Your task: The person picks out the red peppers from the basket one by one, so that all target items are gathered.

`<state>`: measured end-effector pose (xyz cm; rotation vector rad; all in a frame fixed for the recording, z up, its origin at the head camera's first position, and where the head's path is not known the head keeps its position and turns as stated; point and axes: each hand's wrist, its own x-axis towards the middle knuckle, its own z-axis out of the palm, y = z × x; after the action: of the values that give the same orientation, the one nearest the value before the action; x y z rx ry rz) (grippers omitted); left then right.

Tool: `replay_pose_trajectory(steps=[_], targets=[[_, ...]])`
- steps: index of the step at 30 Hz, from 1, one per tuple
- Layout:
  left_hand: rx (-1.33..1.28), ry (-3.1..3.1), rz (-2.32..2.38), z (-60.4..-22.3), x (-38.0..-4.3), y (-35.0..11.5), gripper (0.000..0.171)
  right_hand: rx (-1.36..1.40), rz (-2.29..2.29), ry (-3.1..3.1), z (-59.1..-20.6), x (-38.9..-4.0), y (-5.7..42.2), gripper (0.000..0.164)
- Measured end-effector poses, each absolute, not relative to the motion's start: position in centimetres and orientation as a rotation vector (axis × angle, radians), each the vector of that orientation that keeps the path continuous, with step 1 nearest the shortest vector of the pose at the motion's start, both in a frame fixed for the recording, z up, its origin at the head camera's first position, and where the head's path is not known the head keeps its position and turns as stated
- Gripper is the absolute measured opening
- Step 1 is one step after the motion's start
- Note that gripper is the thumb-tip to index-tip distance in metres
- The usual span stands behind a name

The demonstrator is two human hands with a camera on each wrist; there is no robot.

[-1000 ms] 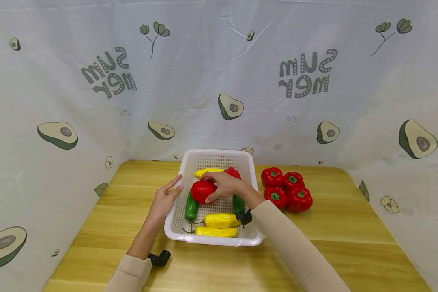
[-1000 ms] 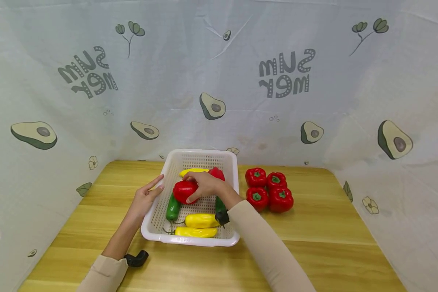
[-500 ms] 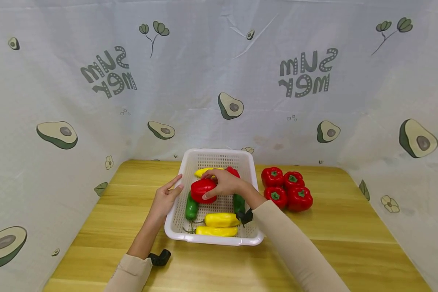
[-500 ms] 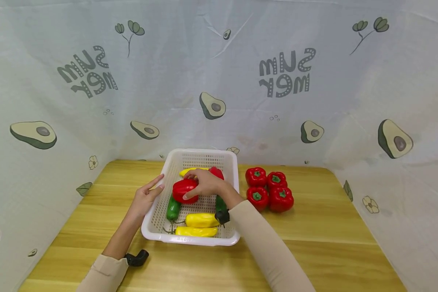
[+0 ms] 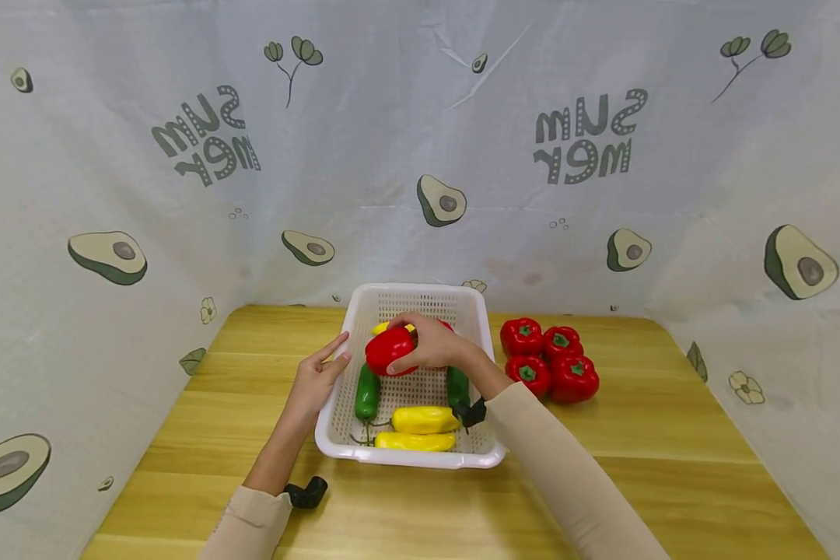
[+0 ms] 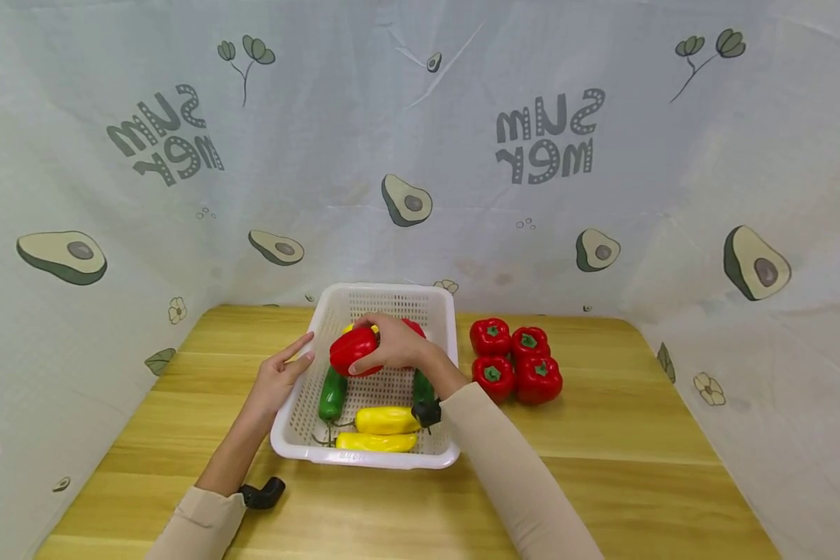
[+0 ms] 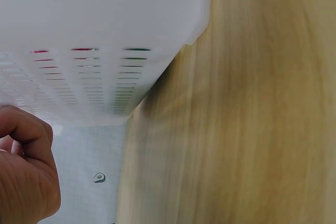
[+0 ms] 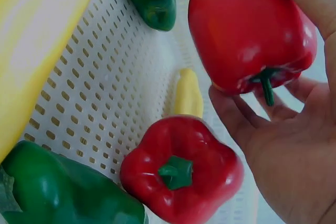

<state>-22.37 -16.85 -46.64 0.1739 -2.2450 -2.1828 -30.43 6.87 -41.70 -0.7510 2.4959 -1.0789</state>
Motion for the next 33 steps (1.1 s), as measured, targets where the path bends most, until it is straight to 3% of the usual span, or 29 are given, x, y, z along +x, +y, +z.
replay_pose_trajectory(steps=[15,22,33], targets=[[0.167,-2.259,-2.154,-46.5,-22.3,-17.0,0.049,-0.709,-1.265,2.532,-40.8,-29.9,7.3,0.076],[0.182,-2.255,-2.176,-46.4,-22.2,-16.8,0.049,-0.637,-1.255,2.548,-40.1,-29.6,7.8,0.085],[0.18,-2.262,-2.176,-46.2,-22.1,-16.9,0.049,-0.599,-1.318,2.566,-38.6,-28.4,8.8,0.079]])
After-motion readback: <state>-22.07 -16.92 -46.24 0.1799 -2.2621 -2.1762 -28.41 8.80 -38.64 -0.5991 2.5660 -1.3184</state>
